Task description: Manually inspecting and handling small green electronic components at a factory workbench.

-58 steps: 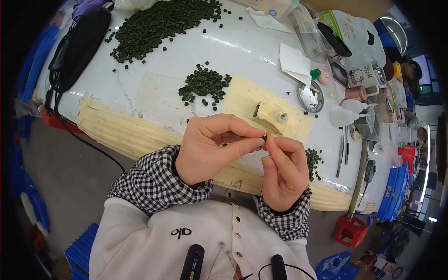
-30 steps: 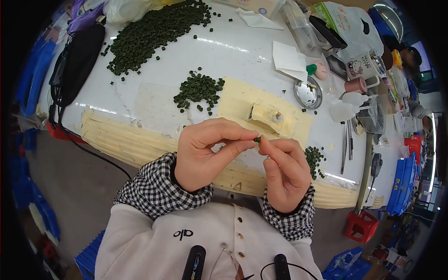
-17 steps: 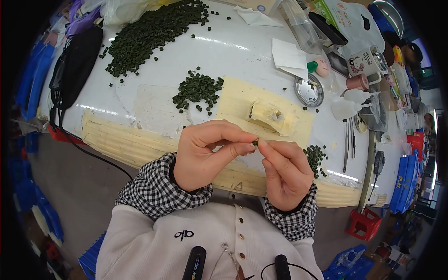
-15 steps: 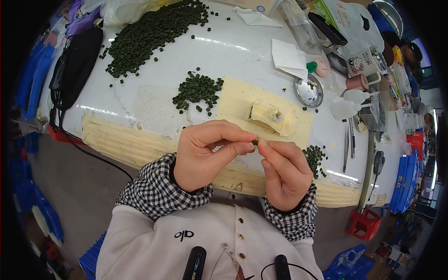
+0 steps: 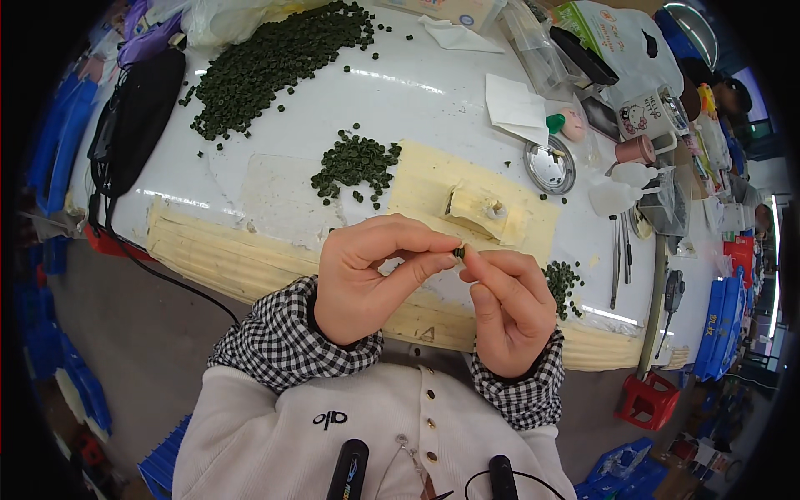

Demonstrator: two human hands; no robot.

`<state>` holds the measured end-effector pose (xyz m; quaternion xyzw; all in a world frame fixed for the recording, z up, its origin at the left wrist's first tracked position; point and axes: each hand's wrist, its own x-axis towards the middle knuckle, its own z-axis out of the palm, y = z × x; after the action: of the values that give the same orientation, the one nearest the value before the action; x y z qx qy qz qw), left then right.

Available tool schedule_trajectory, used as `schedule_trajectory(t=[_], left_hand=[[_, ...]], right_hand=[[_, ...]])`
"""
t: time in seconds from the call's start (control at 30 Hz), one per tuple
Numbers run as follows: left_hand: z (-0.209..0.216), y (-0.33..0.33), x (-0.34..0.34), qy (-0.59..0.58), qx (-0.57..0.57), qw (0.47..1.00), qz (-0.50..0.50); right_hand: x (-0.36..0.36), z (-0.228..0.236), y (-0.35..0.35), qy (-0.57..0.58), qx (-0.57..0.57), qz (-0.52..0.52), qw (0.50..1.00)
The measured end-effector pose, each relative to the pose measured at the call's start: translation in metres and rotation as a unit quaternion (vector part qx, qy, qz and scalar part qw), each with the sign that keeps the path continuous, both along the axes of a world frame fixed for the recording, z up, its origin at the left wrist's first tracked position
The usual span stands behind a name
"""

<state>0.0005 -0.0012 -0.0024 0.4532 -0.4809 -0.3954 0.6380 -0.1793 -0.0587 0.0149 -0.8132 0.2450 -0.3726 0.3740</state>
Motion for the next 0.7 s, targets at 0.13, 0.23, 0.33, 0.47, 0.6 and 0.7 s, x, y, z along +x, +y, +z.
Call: schedule_trajectory(t=[0.13, 0.23, 0.33, 0.47, 0.6, 0.7], left_hand=[[0.0009, 0.0000, 0.0006, -0.011, -0.004, 1.000, 0.000], [0.0005, 0.0004, 0.0012, -0.017, -0.003, 1.000, -0.001], [0.0004, 0.0001, 0.0011, -0.016, -0.010, 1.000, 0.000], [0.0064, 0.0008, 0.0019, -0.040, -0.001, 0.999, -0.003], [0.0067, 0.0007, 0.0016, -0.044, -0.003, 0.999, -0.001], [0.0060, 0.0004, 0.0013, -0.042, 0.000, 0.999, -0.002]], right_hand=[[-0.0002, 0.0003, 0.0001, 0.003, 0.003, -0.001, 1.000], [-0.0001, 0.0003, 0.0000, -0.001, 0.010, 0.002, 1.000], [-0.0001, -0.0011, -0.0001, -0.002, 0.000, 0.000, 1.000], [-0.0009, -0.0024, 0.0006, -0.014, 0.021, -0.019, 1.000], [-0.0011, -0.0029, 0.0000, -0.019, 0.026, -0.015, 0.999], [-0.0005, -0.0036, -0.0003, -0.014, 0.020, -0.021, 0.999]])
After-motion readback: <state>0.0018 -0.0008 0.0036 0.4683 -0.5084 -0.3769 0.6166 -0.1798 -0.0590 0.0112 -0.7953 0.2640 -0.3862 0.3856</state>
